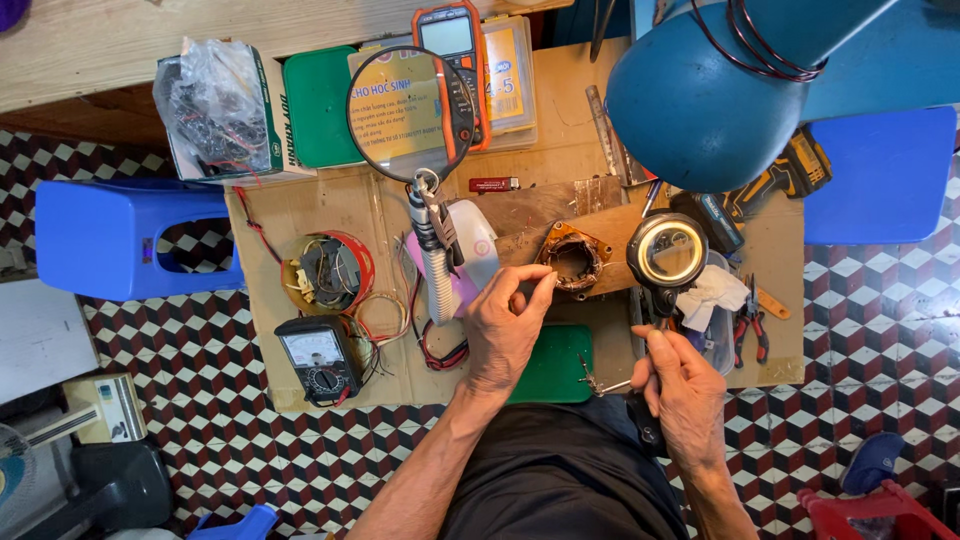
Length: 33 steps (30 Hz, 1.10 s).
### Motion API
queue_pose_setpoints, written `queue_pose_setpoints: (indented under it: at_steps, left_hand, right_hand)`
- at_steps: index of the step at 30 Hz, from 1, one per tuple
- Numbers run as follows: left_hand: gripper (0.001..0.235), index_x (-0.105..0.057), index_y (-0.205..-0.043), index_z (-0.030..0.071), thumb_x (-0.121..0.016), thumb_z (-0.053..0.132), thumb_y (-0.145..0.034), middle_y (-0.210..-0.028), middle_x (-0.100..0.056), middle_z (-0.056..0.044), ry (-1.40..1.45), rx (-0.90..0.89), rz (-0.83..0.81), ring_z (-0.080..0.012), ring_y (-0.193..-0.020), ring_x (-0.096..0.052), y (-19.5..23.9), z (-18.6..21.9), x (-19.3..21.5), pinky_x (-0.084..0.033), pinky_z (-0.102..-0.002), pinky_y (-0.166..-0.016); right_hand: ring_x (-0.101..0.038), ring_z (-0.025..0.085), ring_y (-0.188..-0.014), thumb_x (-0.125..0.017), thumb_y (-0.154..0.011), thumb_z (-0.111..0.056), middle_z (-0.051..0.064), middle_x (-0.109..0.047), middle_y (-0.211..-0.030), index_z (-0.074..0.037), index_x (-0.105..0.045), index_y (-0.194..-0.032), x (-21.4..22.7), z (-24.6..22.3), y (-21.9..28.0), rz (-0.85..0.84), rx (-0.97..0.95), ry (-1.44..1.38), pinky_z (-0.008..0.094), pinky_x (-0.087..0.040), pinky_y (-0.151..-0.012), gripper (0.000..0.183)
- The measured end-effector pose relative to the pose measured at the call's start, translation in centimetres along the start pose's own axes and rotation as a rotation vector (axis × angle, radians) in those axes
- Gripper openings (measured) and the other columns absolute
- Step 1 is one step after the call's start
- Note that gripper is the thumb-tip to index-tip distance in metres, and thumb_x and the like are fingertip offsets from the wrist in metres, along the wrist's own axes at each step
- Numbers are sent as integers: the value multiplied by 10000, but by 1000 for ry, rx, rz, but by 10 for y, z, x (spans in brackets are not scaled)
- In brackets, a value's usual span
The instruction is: The person cleans a cylindrical metal component with a cloth, then uses a magnifying lamp and a small tool to adjust or inspect internal wiring and parts. The person repeatedly positions the component under the lamp and manipulates internal elements with a tool.
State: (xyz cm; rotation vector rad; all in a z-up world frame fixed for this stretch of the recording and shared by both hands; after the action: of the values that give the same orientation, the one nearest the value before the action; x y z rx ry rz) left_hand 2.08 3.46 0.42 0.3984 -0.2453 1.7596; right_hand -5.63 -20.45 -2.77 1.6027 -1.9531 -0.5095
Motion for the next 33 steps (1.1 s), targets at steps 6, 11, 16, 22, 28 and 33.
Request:
queue_pose_setpoints:
  at_steps: [6,11,16,22,28,33]
  left_hand:
    - [130,-702,-1084,48,-683,157,-1016,-807,-663,16,180,173,-14,-54,-646,-512,12,-28,3,-466,-235,-571]
    - [466,-623,-1254,56,-795,247,-866,-1077,-658,-79,-47,181,-80,-168,-863,-609,25,-37,-4,-539,-332,-809]
    - [808,-535,-1386,38,-903,378,-753,-1454,-462,-165,-320,-65,-20,-355,-1365,-418,23,-25,-14,-354,-503,-1145]
    - [961,-476,-1422,2,-926,442,-695,-1509,-398,-219,-301,-144,43,-401,-1483,-288,19,-27,-38,-203,-594,-1252]
    - [925,-487,-1408,12,-930,393,-690,-1485,-437,-201,-266,-203,132,-397,-1472,-329,18,-28,-42,-202,-609,-1265]
    - [857,-519,-1351,17,-922,365,-679,-1389,-531,-171,-263,-252,131,-406,-1421,-385,16,-18,-37,-226,-619,-1232]
  right_hand:
    - [-409,49,-453,-519,-1050,-234,38,-599,-667,5,-705,-1181,5,2,-1,32,2,18,191,-304,-409,330]
    - [-414,44,-466,-511,-1061,-230,32,-596,-672,7,-701,-1198,5,2,0,32,6,35,186,-315,-417,333]
    - [-419,46,-459,-507,-1058,-229,33,-602,-665,7,-701,-1194,3,-1,1,30,16,49,190,-322,-405,334]
    - [-408,44,-457,-507,-1064,-226,34,-595,-662,11,-702,-1194,4,-2,7,37,32,32,184,-313,-408,334]
    - [-411,40,-454,-499,-1063,-226,32,-589,-655,16,-696,-1186,9,-3,16,31,74,27,178,-308,-405,335]
    - [-410,39,-460,-503,-1066,-221,32,-591,-661,20,-692,-1183,13,-12,21,36,113,-10,180,-306,-409,327]
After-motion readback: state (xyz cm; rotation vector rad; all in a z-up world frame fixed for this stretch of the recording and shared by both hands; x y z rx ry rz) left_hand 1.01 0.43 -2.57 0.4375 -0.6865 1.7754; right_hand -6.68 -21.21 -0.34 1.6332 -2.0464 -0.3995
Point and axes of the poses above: each hand's wrist, its own y-axis away from the middle knuckle, its own x-axis out of the back of the hand, z = x × y, the point moved 9 cm from there along -y, towards the middle knuckle
